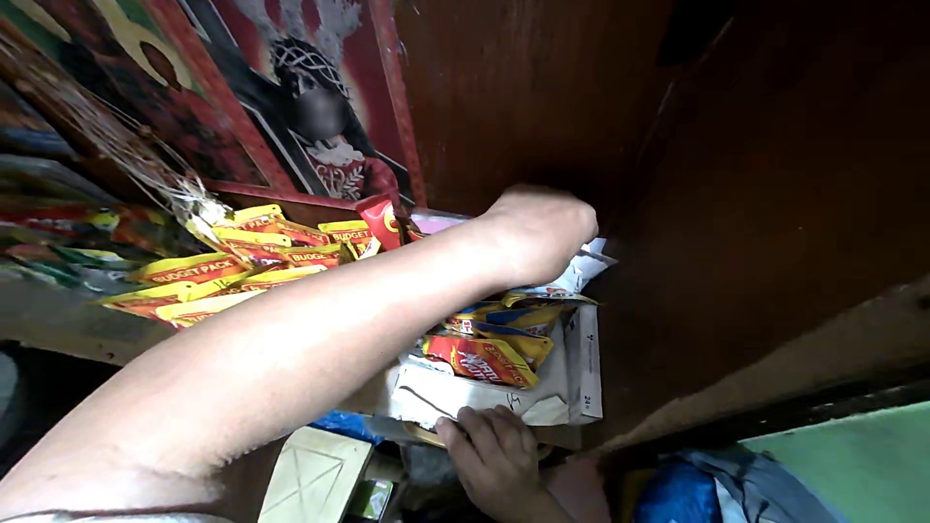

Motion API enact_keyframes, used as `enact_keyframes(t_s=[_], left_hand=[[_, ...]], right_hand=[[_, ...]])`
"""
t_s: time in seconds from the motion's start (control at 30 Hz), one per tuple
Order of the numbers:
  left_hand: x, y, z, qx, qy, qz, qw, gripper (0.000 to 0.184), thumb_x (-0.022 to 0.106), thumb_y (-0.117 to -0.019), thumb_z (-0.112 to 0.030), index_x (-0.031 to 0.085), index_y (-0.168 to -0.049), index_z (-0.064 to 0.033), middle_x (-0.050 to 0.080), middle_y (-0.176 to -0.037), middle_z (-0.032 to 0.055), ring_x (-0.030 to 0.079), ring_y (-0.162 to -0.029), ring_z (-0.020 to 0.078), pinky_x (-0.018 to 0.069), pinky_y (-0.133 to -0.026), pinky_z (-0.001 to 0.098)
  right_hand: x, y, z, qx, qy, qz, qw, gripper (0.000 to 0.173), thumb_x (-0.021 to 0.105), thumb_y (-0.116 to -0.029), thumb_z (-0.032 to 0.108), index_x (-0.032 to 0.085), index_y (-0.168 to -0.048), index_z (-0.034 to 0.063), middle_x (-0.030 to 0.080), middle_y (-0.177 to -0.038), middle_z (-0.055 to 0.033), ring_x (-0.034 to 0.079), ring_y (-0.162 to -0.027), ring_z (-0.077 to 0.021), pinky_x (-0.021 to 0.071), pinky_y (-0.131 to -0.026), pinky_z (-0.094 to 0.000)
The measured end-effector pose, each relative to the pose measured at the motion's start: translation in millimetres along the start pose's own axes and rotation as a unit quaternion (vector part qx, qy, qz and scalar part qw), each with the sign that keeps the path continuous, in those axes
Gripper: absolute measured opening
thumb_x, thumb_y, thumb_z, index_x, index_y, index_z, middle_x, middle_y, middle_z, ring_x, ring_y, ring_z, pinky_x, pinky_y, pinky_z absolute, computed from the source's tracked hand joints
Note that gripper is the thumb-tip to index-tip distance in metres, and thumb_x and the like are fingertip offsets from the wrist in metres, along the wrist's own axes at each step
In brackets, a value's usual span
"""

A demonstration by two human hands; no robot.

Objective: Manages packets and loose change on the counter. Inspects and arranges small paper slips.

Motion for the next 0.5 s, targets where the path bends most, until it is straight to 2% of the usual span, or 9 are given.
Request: enact_keyframes(t_s=[0.07,0.13,0.17,0.2,0.27,0.33,0.37,0.43,0.5], left_hand=[[-16,2,-3,-0.026,-0.011,-0.028,0.999,0.016,0.056,-0.0969,-0.034,0.071,-0.095,-0.027,0.065,-0.077,-0.0025,0.065,-0.069,0.0169,0.0515,-0.054,0.0438],[-51,2,-13,-0.129,0.039,0.01,0.991,0.021,0.056,-0.1021,-0.021,0.074,-0.111,-0.0161,0.072,-0.101,0.0095,0.069,-0.095,0.0291,0.0547,-0.079,0.0546],[-66,3,-14,-0.177,0.074,0.005,0.981,0.024,0.055,-0.1022,-0.017,0.073,-0.117,-0.0124,0.072,-0.11,0.0123,0.068,-0.106,0.0309,0.0525,-0.089,0.0561],[-78,7,-9,-0.212,0.108,-0.022,0.971,0.025,0.056,-0.1014,-0.015,0.073,-0.119,-0.0122,0.072,-0.112,0.011,0.067,-0.108,0.0276,0.0519,-0.093,0.0532],[-92,18,8,-0.206,0.162,-0.124,0.957,0.02,0.059,-0.0989,-0.017,0.074,-0.112,-0.0126,0.072,-0.1,0.005,0.068,-0.093,0.0163,0.0542,-0.083,0.042],[-93,33,34,-0.11,0.211,-0.243,0.94,0.017,0.063,-0.0993,-0.021,0.074,-0.109,-0.0124,0.071,-0.093,-0.0021,0.067,-0.081,0.0032,0.0576,-0.07,0.0262],[-96,40,41,-0.089,0.253,-0.273,0.924,0.015,0.065,-0.099,-0.02,0.073,-0.108,-0.01,0.071,-0.092,-0.0027,0.066,-0.08,0.0008,0.0576,-0.068,0.0226],[-118,57,32,-0.188,0.339,-0.289,0.875,0.012,0.068,-0.0956,-0.011,0.072,-0.106,-0.0071,0.072,-0.091,-0.0031,0.068,-0.082,0.0004,0.0586,-0.074,0.0223],[-134,83,25,-0.249,0.408,-0.339,0.811,0.014,0.069,-0.0925,-0.005,0.07,-0.106,-0.0041,0.074,-0.091,-0.0001,0.071,-0.084,0.0062,0.0617,-0.078,0.0262]], right_hand=[[0,0,0,0.0,0.002,0.002,1.0,0.021,0.059,-0.1008,0.029,0.07,-0.119,0.0292,0.071,-0.114,0.0018,0.065,-0.108,-0.0159,0.0469,-0.104,-0.0332],[0,-1,1,-0.002,0.006,0.007,1.0,0.021,0.059,-0.1004,0.029,0.07,-0.118,0.0301,0.071,-0.114,0.0019,0.065,-0.107,-0.0162,0.0474,-0.103,-0.0336],[0,-1,1,-0.001,0.008,0.007,1.0,0.021,0.058,-0.1003,0.029,0.071,-0.118,0.0304,0.071,-0.113,0.002,0.066,-0.107,-0.0165,0.0479,-0.103,-0.0339],[0,-2,1,0.001,0.008,0.007,1.0,0.021,0.059,-0.1004,0.03,0.071,-0.118,0.0306,0.071,-0.113,0.0021,0.066,-0.107,-0.0165,0.0484,-0.103,-0.0342],[0,-2,1,0.007,0.006,0.014,1.0,0.021,0.06,-0.1002,0.031,0.07,-0.118,0.0315,0.071,-0.114,0.0024,0.065,-0.109,-0.0167,0.0484,-0.103,-0.035],[0,-1,1,0.012,0.009,0.02,1.0,0.021,0.061,-0.0996,0.031,0.07,-0.119,0.0323,0.071,-0.114,0.0034,0.065,-0.109,-0.016,0.0483,-0.103,-0.0353],[0,-1,1,0.015,0.009,0.016,1.0,0.021,0.062,-0.099,0.032,0.07,-0.118,0.0324,0.071,-0.113,0.0037,0.065,-0.109,-0.016,0.0484,-0.102,-0.0353],[0,-2,1,0.018,0.006,0.011,1.0,0.02,0.063,-0.0982,0.031,0.071,-0.117,0.0324,0.071,-0.112,0.0038,0.065,-0.108,-0.0162,0.0495,-0.1,-0.0355],[-1,-4,1,0.021,0.001,0.017,1.0,0.02,0.063,-0.0982,0.03,0.072,-0.116,0.032,0.071,-0.111,0.0029,0.066,-0.106,-0.0177,0.0514,-0.098,-0.0369]])
Point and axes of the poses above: each hand's wrist, its own y-axis away from the middle knuckle, its own x-axis out of the palm, z = x × y, the point moved 9 cm from there along -y, towards the middle knuckle
